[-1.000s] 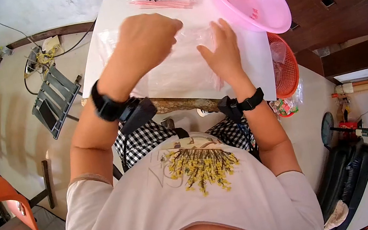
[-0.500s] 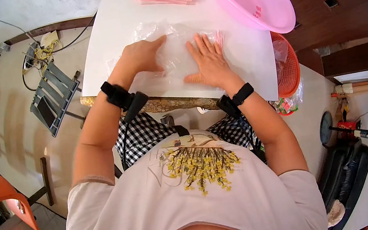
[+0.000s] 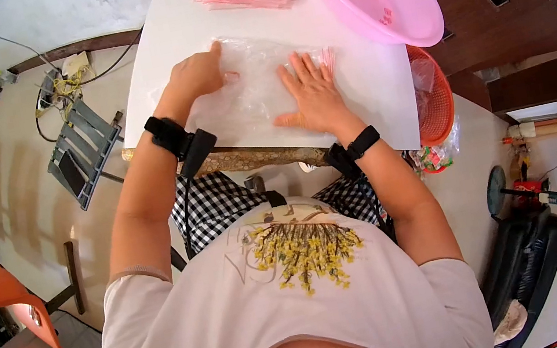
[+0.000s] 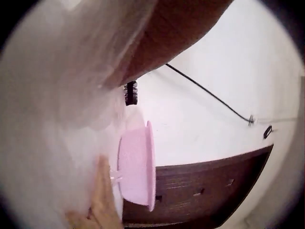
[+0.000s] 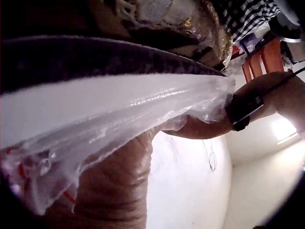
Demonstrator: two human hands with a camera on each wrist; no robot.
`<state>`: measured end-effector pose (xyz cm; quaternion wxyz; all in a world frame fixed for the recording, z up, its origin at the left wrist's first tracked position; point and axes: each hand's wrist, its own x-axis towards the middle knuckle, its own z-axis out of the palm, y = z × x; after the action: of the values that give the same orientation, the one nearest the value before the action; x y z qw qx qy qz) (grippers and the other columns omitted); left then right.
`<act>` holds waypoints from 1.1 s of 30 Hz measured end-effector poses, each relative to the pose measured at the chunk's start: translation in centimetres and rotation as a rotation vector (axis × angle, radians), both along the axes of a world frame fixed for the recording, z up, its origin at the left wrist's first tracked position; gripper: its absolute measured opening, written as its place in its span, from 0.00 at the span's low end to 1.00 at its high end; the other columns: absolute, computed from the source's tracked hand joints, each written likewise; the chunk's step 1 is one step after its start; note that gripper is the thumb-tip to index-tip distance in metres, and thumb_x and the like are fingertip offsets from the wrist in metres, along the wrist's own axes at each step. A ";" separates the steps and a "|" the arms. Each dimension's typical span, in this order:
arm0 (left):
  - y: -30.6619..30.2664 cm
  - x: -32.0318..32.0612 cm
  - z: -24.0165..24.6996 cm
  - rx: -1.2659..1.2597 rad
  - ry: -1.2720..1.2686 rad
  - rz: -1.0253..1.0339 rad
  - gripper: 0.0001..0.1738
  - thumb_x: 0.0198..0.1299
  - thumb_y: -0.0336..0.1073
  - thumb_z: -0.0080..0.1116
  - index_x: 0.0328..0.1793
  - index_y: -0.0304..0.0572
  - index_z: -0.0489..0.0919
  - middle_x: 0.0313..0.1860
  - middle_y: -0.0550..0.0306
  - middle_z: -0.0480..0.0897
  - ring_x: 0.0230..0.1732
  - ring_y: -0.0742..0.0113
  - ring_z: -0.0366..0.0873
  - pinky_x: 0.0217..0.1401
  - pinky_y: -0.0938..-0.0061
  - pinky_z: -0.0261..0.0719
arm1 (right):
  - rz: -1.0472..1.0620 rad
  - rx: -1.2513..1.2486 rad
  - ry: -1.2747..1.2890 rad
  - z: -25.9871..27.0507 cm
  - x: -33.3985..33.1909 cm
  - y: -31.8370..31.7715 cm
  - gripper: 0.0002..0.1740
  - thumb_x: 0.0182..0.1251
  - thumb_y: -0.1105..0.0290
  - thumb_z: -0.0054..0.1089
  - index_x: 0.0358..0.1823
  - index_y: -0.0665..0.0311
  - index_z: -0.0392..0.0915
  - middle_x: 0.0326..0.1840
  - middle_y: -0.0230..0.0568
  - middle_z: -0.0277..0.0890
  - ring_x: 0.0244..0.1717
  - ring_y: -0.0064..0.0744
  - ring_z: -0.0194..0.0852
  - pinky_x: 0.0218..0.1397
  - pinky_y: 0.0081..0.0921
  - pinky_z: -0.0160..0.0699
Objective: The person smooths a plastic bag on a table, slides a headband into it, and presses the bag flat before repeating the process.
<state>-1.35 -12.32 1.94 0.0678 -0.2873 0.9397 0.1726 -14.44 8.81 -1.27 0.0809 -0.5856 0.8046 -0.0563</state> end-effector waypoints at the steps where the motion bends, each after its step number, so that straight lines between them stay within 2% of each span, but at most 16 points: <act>1: -0.7 0.1 -0.5 0.021 0.100 -0.012 0.36 0.56 0.53 0.61 0.67 0.41 0.68 0.47 0.41 0.82 0.50 0.46 0.79 0.52 0.60 0.75 | 0.001 0.003 0.007 0.2 0.0 -0.1 0.57 0.47 0.35 0.62 0.74 0.59 0.52 0.79 0.56 0.35 0.79 0.52 0.27 0.77 0.49 0.30; 3: -2.8 0.5 -2.1 0.058 0.299 -0.041 0.31 0.58 0.52 0.59 0.62 0.38 0.73 0.46 0.44 0.83 0.48 0.52 0.81 0.50 0.64 0.77 | -0.006 0.016 0.018 0.3 0.0 -0.2 0.56 0.48 0.35 0.61 0.74 0.59 0.52 0.79 0.56 0.35 0.79 0.52 0.27 0.77 0.50 0.30; 7: -1.6 2.5 3.8 0.713 0.684 0.190 0.17 0.66 0.39 0.52 0.53 0.33 0.79 0.40 0.59 0.83 0.38 0.75 0.77 0.43 0.77 0.76 | 0.010 0.027 -0.012 0.9 -0.2 -0.1 0.55 0.49 0.37 0.62 0.73 0.61 0.52 0.78 0.56 0.38 0.79 0.53 0.29 0.77 0.49 0.32; 10: -0.9 3.7 6.0 1.054 0.959 0.217 0.14 0.67 0.36 0.51 0.50 0.34 0.80 0.37 0.62 0.82 0.34 0.77 0.76 0.39 0.82 0.74 | 0.044 -0.071 -0.152 1.4 -1.6 -0.2 0.51 0.50 0.42 0.65 0.71 0.64 0.57 0.75 0.58 0.47 0.77 0.55 0.38 0.75 0.47 0.41; 13: 0.9 3.6 7.0 0.908 1.034 0.192 0.12 0.68 0.35 0.49 0.49 0.36 0.79 0.36 0.64 0.81 0.32 0.81 0.75 0.35 0.84 0.74 | 0.030 -0.402 -0.381 4.1 -0.8 0.0 0.44 0.54 0.48 0.67 0.66 0.67 0.63 0.69 0.55 0.60 0.71 0.52 0.54 0.71 0.43 0.55; 14: 1.5 3.2 7.0 0.858 1.050 0.169 0.12 0.68 0.35 0.49 0.50 0.37 0.79 0.37 0.64 0.81 0.32 0.80 0.76 0.35 0.84 0.75 | -0.013 -0.491 -0.668 5.3 0.2 -0.2 0.39 0.56 0.50 0.66 0.62 0.67 0.66 0.64 0.51 0.65 0.68 0.47 0.59 0.67 0.41 0.60; 15: 2.6 2.4 6.6 0.778 1.160 0.178 0.14 0.70 0.38 0.47 0.44 0.35 0.80 0.29 0.68 0.78 0.27 0.83 0.69 0.29 0.85 0.69 | -0.059 -0.579 -0.956 6.3 1.7 -0.7 0.33 0.58 0.52 0.65 0.59 0.66 0.69 0.60 0.47 0.69 0.64 0.42 0.64 0.64 0.38 0.64; 18: 4.6 2.5 7.4 0.877 0.957 0.157 0.17 0.72 0.42 0.43 0.47 0.38 0.79 0.34 0.65 0.81 0.30 0.82 0.74 0.31 0.87 0.72 | -0.231 -0.590 -1.615 7.0 3.7 -1.5 0.20 0.63 0.59 0.62 0.49 0.64 0.73 0.47 0.35 0.74 0.53 0.28 0.72 0.54 0.29 0.72; 19: 4.4 2.2 6.8 1.037 0.953 0.195 0.23 0.72 0.49 0.40 0.52 0.38 0.78 0.40 0.61 0.81 0.36 0.77 0.76 0.38 0.83 0.73 | -0.293 -0.541 -1.801 7.0 3.9 -1.6 0.15 0.64 0.61 0.61 0.46 0.63 0.73 0.43 0.31 0.75 0.49 0.23 0.73 0.50 0.26 0.74; 22: 4.7 2.4 5.8 1.069 1.116 0.046 0.28 0.71 0.54 0.39 0.57 0.37 0.75 0.48 0.57 0.79 0.46 0.71 0.75 0.47 0.77 0.72 | -0.358 -0.647 -1.670 7.1 4.0 -1.5 0.08 0.66 0.65 0.59 0.40 0.59 0.73 0.35 0.27 0.73 0.38 0.17 0.73 0.41 0.22 0.75; 23: 5.3 3.0 6.6 0.972 1.137 0.031 0.24 0.65 0.48 0.53 0.59 0.37 0.76 0.53 0.53 0.78 0.52 0.66 0.72 0.51 0.71 0.71 | -0.363 -0.665 -1.622 7.1 4.0 -1.4 0.08 0.66 0.65 0.59 0.40 0.60 0.73 0.35 0.27 0.74 0.37 0.18 0.73 0.40 0.21 0.75; 26: 7.0 3.3 6.8 0.404 0.993 -0.006 0.21 0.59 0.42 0.62 0.55 0.37 0.78 0.57 0.52 0.77 0.52 0.67 0.73 0.52 0.70 0.72 | -0.372 -0.696 -1.472 7.3 3.9 -1.2 0.07 0.67 0.66 0.57 0.38 0.60 0.72 0.34 0.28 0.74 0.34 0.19 0.74 0.38 0.19 0.75; 27: 7.0 2.9 6.4 0.278 1.052 -0.028 0.16 0.58 0.35 0.63 0.49 0.34 0.80 0.50 0.54 0.80 0.46 0.69 0.76 0.49 0.74 0.74 | -0.369 -0.695 -1.421 7.3 3.9 -1.2 0.06 0.68 0.66 0.56 0.38 0.60 0.72 0.34 0.28 0.73 0.34 0.19 0.74 0.38 0.19 0.75; 30: 4.7 3.1 5.8 0.662 1.214 0.168 0.09 0.61 0.31 0.58 0.43 0.32 0.81 0.36 0.58 0.83 0.37 0.72 0.78 0.43 0.79 0.75 | -0.299 -0.720 -1.367 7.1 2.5 -0.8 0.06 0.69 0.68 0.53 0.36 0.61 0.70 0.33 0.29 0.73 0.34 0.19 0.74 0.39 0.19 0.75; 31: 3.9 3.3 5.9 0.723 1.275 0.118 0.07 0.64 0.33 0.56 0.42 0.38 0.82 0.26 0.64 0.80 0.30 0.78 0.76 0.36 0.82 0.72 | -0.266 -0.734 -1.364 7.4 2.1 -0.6 0.06 0.69 0.69 0.52 0.35 0.61 0.70 0.33 0.29 0.73 0.34 0.18 0.74 0.39 0.19 0.75; 33: 3.4 4.4 6.4 0.895 1.191 0.121 0.08 0.65 0.33 0.55 0.43 0.38 0.82 0.26 0.64 0.79 0.27 0.79 0.74 0.36 0.82 0.73 | -0.254 -0.754 -1.462 8.5 1.9 -0.1 0.04 0.68 0.72 0.53 0.34 0.61 0.69 0.33 0.30 0.72 0.33 0.18 0.72 0.38 0.18 0.75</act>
<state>3.02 -8.97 8.33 -0.3516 -0.1414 0.6400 0.6684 -12.51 8.69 7.22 0.3744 -0.2941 0.5363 -0.6969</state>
